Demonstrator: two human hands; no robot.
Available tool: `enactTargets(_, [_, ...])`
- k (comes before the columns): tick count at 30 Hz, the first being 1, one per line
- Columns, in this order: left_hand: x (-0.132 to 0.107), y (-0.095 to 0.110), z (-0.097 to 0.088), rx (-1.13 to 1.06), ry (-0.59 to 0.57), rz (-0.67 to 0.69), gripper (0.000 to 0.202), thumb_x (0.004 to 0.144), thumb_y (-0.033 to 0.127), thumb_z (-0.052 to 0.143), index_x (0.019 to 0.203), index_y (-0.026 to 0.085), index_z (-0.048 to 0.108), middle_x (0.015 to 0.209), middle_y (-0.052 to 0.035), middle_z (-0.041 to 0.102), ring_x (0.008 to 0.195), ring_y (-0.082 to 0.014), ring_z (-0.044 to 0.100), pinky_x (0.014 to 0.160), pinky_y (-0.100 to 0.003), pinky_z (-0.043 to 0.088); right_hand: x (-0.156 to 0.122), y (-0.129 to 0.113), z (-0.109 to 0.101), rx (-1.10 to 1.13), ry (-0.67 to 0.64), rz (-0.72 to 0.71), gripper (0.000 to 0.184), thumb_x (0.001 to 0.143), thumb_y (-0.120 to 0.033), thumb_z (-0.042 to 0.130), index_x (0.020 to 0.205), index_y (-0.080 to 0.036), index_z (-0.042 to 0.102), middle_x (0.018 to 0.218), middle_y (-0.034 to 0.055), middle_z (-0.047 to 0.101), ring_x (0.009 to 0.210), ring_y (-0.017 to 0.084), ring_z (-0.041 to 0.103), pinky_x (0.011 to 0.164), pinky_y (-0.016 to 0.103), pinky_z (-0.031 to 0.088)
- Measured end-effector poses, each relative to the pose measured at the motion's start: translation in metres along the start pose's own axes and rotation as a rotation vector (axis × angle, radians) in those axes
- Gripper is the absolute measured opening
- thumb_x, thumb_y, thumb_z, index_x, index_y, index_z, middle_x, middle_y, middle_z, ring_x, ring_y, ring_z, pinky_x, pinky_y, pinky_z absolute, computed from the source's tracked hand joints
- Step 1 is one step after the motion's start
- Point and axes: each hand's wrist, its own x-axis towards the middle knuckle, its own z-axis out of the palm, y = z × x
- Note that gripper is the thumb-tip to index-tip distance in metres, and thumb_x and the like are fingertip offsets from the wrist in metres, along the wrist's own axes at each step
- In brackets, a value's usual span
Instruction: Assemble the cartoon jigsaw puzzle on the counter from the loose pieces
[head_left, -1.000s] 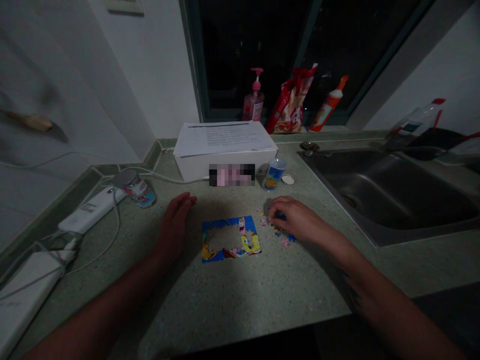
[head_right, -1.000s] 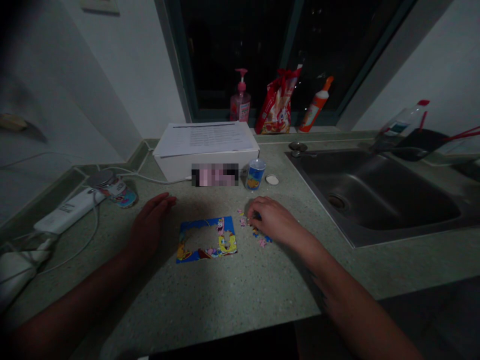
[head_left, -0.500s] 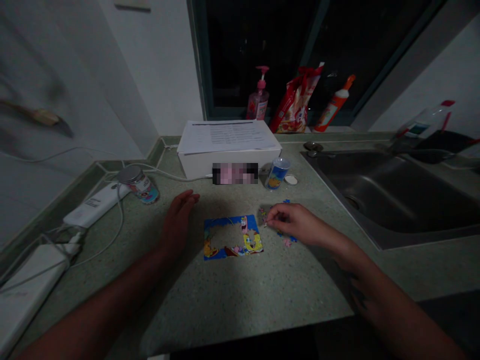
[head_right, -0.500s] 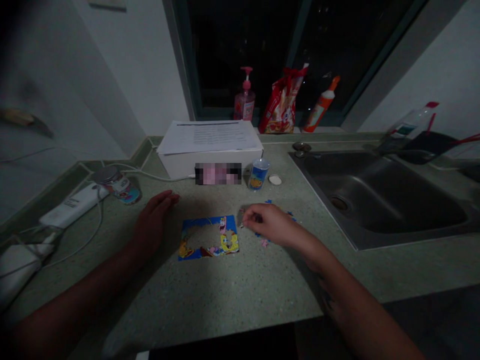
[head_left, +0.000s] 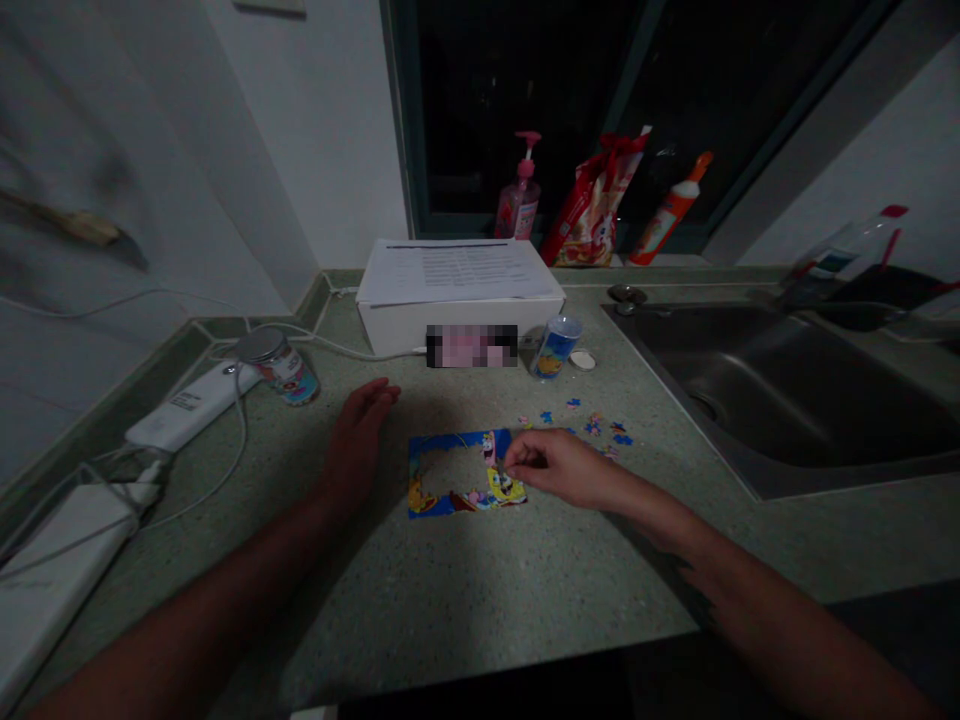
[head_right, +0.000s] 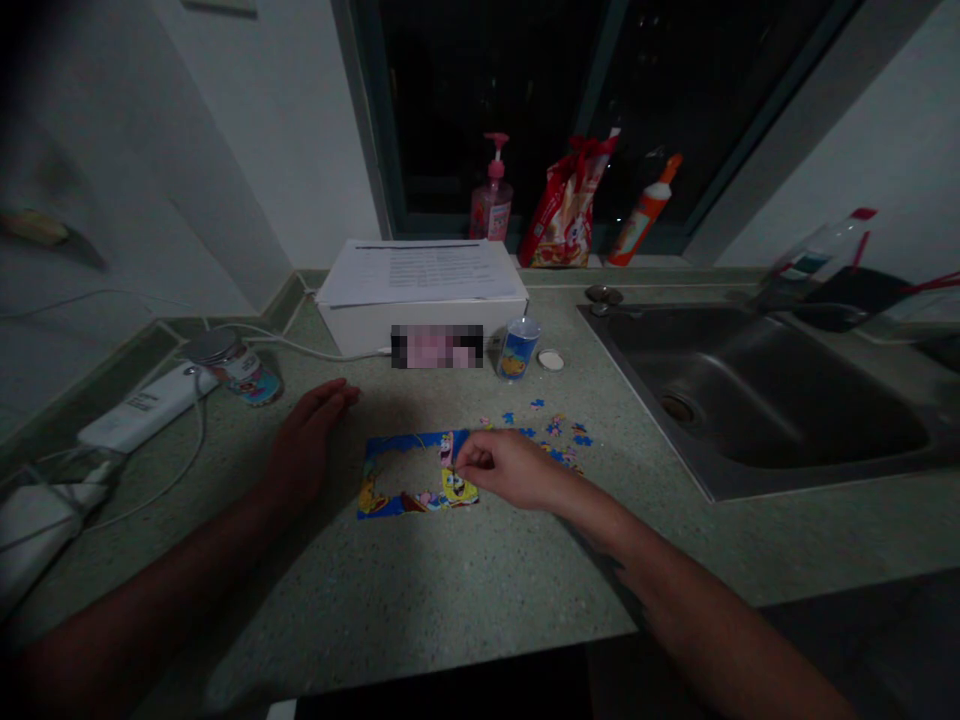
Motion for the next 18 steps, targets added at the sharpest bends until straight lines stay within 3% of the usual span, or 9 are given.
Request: enactTargets(18, [0.001, -0.003, 0.001, -0.045, 0.011, -0.004, 0.043, 0.091, 0.048, 0.068, 0.125, 0.02, 0.068, 0.13, -0.0141, 0.077, 0.13, -0.0321, 0.068, 0.122, -0.052, 0.044, -0.002, -0.015, -0.001, -0.106, 0.009, 0.038, 0.003, 0.092, -0.019, 0.073, 0.092, -0.02, 0.075, 0.079, -0.0003, 0.074, 0.068, 0.013, 0.065, 0.066, 0.027, 0.048])
